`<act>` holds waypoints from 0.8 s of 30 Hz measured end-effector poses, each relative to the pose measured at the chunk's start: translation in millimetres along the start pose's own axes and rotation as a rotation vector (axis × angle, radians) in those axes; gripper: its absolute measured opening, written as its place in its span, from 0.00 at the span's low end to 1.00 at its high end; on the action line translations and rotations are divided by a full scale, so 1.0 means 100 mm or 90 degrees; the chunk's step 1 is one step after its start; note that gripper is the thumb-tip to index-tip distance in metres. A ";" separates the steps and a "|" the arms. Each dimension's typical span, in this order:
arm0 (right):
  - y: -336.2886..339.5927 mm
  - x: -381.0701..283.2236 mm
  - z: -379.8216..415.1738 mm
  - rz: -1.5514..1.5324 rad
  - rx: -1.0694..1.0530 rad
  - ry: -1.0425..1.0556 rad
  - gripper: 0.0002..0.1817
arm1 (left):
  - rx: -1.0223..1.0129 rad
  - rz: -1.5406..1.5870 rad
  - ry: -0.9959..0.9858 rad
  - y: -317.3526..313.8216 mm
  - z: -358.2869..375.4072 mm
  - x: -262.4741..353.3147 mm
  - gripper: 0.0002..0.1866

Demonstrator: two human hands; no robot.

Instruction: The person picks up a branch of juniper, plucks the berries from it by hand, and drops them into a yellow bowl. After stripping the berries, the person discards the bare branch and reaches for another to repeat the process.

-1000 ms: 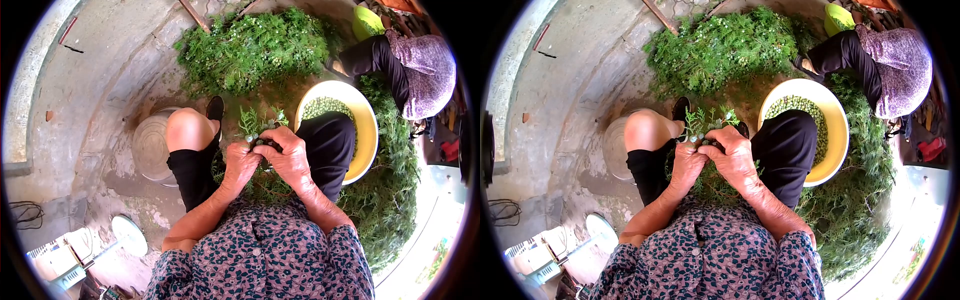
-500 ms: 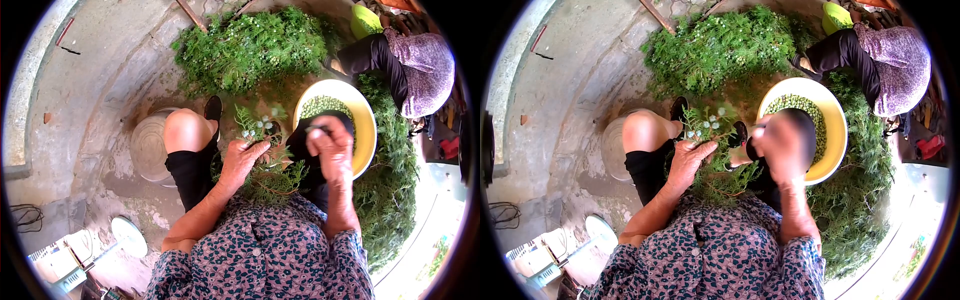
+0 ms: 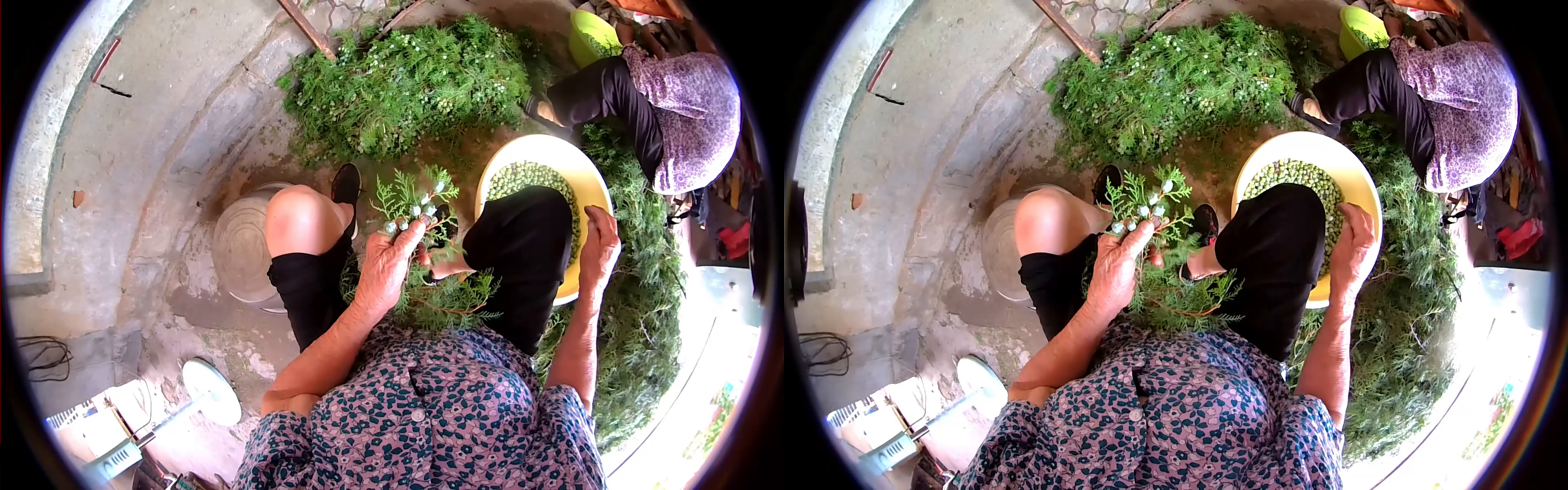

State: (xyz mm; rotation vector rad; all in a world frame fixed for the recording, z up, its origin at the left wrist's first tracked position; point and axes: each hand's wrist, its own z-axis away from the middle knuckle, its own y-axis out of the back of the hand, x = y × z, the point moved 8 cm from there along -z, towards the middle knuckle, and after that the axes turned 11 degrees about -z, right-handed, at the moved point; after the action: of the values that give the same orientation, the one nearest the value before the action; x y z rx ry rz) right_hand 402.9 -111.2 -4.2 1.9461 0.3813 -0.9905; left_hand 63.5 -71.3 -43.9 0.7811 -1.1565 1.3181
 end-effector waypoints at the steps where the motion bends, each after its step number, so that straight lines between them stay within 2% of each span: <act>1: -0.03 -0.08 -0.01 -0.024 0.022 -0.004 0.12 | -0.001 -0.001 -0.001 -0.01 0.00 0.02 0.15; 2: -0.07 -0.08 -0.02 -0.155 0.047 -0.031 0.11 | -0.006 0.000 0.014 -0.03 0.00 0.01 0.15; 3: -0.12 -0.19 -0.03 -0.157 0.046 -0.030 0.11 | -0.011 0.001 0.029 -0.03 0.00 0.00 0.16; 5: -0.29 -0.39 0.01 -0.272 -0.003 -0.139 0.10 | -0.020 -0.001 0.048 -0.04 0.00 -0.03 0.15; 7: -0.57 -0.75 0.15 -0.367 -0.135 -0.155 0.12 | 0.000 -0.029 0.081 -0.06 0.02 -0.03 0.15; 9: -0.87 -1.07 0.30 -0.438 -0.238 -0.050 0.13 | -0.015 -0.041 0.080 -0.08 0.02 -0.03 0.15; 11: -1.11 -1.28 0.48 -0.502 -0.289 -0.069 0.15 | -0.009 -0.069 0.089 -0.07 0.03 -0.01 0.15; 13: -1.26 -1.40 0.57 -0.466 -0.300 0.023 0.15 | -0.001 -0.093 0.069 -0.05 0.03 -0.01 0.15; 15: -1.33 -1.37 0.59 -0.471 -0.297 -0.007 0.16 | 0.007 -0.117 0.048 -0.03 0.02 0.01 0.15; 17: -1.26 -1.26 0.52 -0.542 -0.197 -0.063 0.17 | 0.017 -0.109 0.062 -0.01 0.03 -0.02 0.11; 19: -1.27 -1.24 0.45 -0.550 -0.211 -0.057 0.16 | 0.015 -0.102 0.064 0.00 0.03 -0.02 0.11; 21: -1.34 -1.36 0.46 -0.421 -0.325 0.023 0.13 | -0.008 -0.123 0.072 -0.05 0.05 -0.01 0.14; 22: -1.34 -1.38 0.46 -0.427 -0.290 0.091 0.09 | -0.010 -0.121 0.073 -0.05 0.06 0.01 0.14; 23: -1.35 -1.38 0.49 -0.426 -0.290 0.090 0.09 | -0.021 -0.129 0.074 -0.07 0.06 0.03 0.14; 24: -1.37 -1.29 0.50 -0.477 -0.285 -0.010 0.08 | -0.033 -0.136 0.073 -0.09 0.07 0.04 0.14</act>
State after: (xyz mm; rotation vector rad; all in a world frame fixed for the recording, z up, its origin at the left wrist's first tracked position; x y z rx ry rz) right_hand 214.5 -61.8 0.6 1.3883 1.2657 -1.2399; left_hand 70.5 -77.9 -36.2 0.7588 -0.9833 1.1363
